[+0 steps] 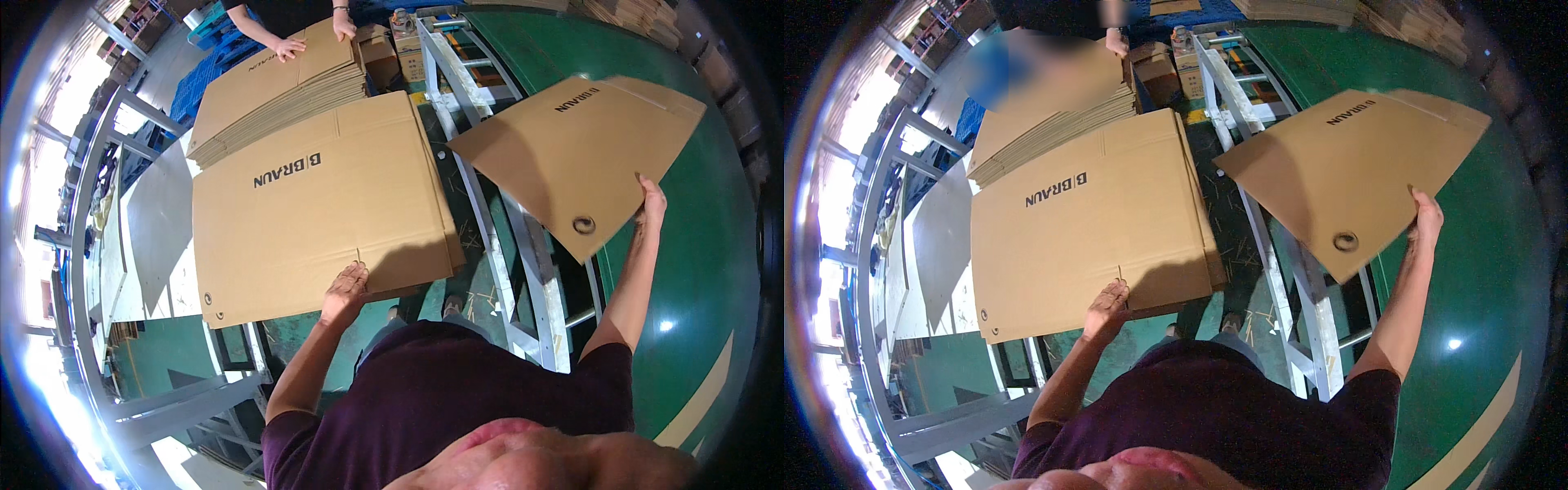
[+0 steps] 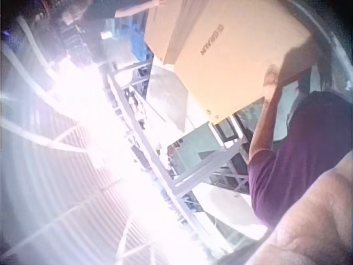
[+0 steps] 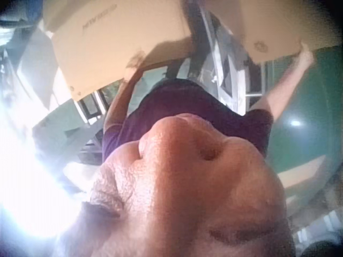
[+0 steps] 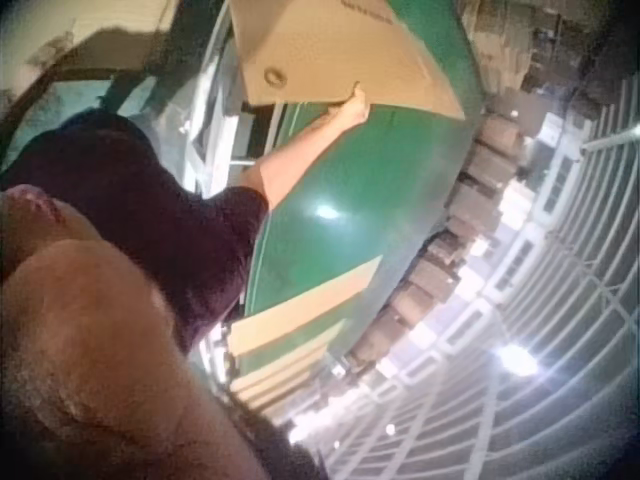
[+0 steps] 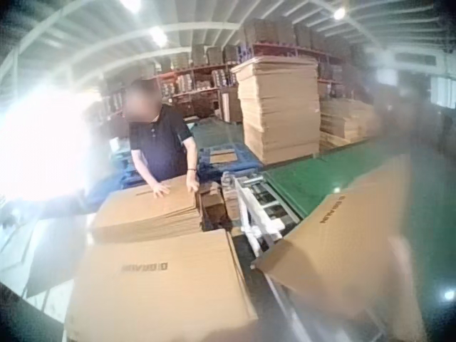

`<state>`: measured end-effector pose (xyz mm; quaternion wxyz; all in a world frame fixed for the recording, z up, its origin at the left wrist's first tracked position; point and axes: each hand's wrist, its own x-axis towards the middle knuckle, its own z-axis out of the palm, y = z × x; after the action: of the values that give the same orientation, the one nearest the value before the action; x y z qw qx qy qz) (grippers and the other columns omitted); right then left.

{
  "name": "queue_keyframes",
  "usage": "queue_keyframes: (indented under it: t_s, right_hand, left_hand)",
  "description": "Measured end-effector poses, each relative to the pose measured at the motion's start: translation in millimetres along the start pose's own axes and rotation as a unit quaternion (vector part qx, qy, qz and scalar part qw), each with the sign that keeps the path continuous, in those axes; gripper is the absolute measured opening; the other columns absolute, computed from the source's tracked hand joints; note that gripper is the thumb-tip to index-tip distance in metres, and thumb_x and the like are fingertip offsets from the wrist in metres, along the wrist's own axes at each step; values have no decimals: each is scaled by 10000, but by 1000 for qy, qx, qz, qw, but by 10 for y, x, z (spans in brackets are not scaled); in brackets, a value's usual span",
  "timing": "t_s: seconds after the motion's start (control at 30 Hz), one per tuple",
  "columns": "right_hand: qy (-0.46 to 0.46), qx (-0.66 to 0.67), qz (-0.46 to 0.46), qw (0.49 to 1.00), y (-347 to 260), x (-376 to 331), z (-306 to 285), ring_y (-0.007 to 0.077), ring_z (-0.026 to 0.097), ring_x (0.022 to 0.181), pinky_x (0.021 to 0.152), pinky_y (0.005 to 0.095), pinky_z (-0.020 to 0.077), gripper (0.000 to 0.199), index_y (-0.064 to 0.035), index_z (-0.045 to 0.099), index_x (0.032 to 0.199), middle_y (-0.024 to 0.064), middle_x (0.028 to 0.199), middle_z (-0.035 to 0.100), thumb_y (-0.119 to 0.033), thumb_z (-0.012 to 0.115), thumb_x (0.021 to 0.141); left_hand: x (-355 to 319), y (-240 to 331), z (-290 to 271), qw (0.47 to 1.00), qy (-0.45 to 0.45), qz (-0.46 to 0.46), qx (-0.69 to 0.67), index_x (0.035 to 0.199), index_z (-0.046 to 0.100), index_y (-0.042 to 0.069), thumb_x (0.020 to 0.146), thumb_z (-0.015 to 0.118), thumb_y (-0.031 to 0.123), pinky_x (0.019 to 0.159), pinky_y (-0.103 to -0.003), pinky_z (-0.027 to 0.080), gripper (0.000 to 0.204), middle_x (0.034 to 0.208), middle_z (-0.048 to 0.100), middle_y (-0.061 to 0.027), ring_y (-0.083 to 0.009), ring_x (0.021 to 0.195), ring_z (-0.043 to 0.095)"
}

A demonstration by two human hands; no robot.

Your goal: The person folds flat cardboard sheets on a green conveyor belt. They align the cardboard, fold the side flaps inward, and then fold the top and bottom flaps to create a box shape. The person then places the folded cardboard onto the conveyor belt to move it along the line.

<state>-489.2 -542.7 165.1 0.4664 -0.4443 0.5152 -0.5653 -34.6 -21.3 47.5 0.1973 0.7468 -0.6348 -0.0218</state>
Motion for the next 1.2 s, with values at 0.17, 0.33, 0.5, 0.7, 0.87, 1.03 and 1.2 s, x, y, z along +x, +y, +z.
queue_keyframes:
  t_s: [0.17,0.33,0.5,0.7,0.87,1.03,1.2]
  right_hand:
    - [24,103,-37,994,-817,-997,833,99,563,605,513,222,411,119,-7,643,825,29,738,623,-91,676,748]
    - [-85,100,-38,991,-753,-2632,1696,116,607,746,610,235,487,237,-19,608,999,42,886,632,-127,639,790]
    - [-443,173,114,872,353,-4839,2225,224,545,1094,866,373,472,552,-74,378,1329,115,1177,567,-354,573,894]
    - [-396,210,321,834,1326,-5144,2067,237,622,976,856,385,491,339,-11,523,1148,128,1047,639,-281,511,943]
    - [-474,104,302,820,1255,-5316,2341,223,665,827,725,332,543,377,14,592,1054,137,956,668,-336,536,927]
    - [-485,70,406,771,1321,-5107,2350,236,675,729,627,327,554,421,0,580,1027,153,932,671,-403,511,927]
    - [-513,-19,456,727,1328,-4756,2093,239,664,742,663,326,541,546,40,567,1052,172,909,670,-478,554,881]
  left_hand:
    - [-27,-42,71,999,17,-12,-50,1134,596,25,699,672,153,1006,-398,406,460,1248,552,-133,-290,1209,489]
    - [-68,-90,82,998,48,16,-26,1093,617,44,737,654,202,980,-410,418,391,1205,564,-122,-293,1155,516]
    - [-33,-37,134,993,-10,-50,-103,1188,545,82,793,615,240,945,-451,424,431,1194,542,-159,-342,1134,503]
    - [-304,-253,582,988,81,22,127,1246,528,162,877,518,388,901,-454,418,433,1249,530,-102,-265,1158,495]
    - [-477,-232,447,974,-92,-77,-190,1095,606,161,832,561,354,858,-467,444,330,1084,602,-83,-282,1029,566]
    - [-736,-81,-49,993,-8,49,-108,1037,617,133,774,622,198,750,-426,504,270,975,639,-82,-297,882,614]
    - [-706,20,-660,987,13,-15,-160,1030,622,85,696,692,74,718,-364,533,341,1010,649,-76,-254,906,633]
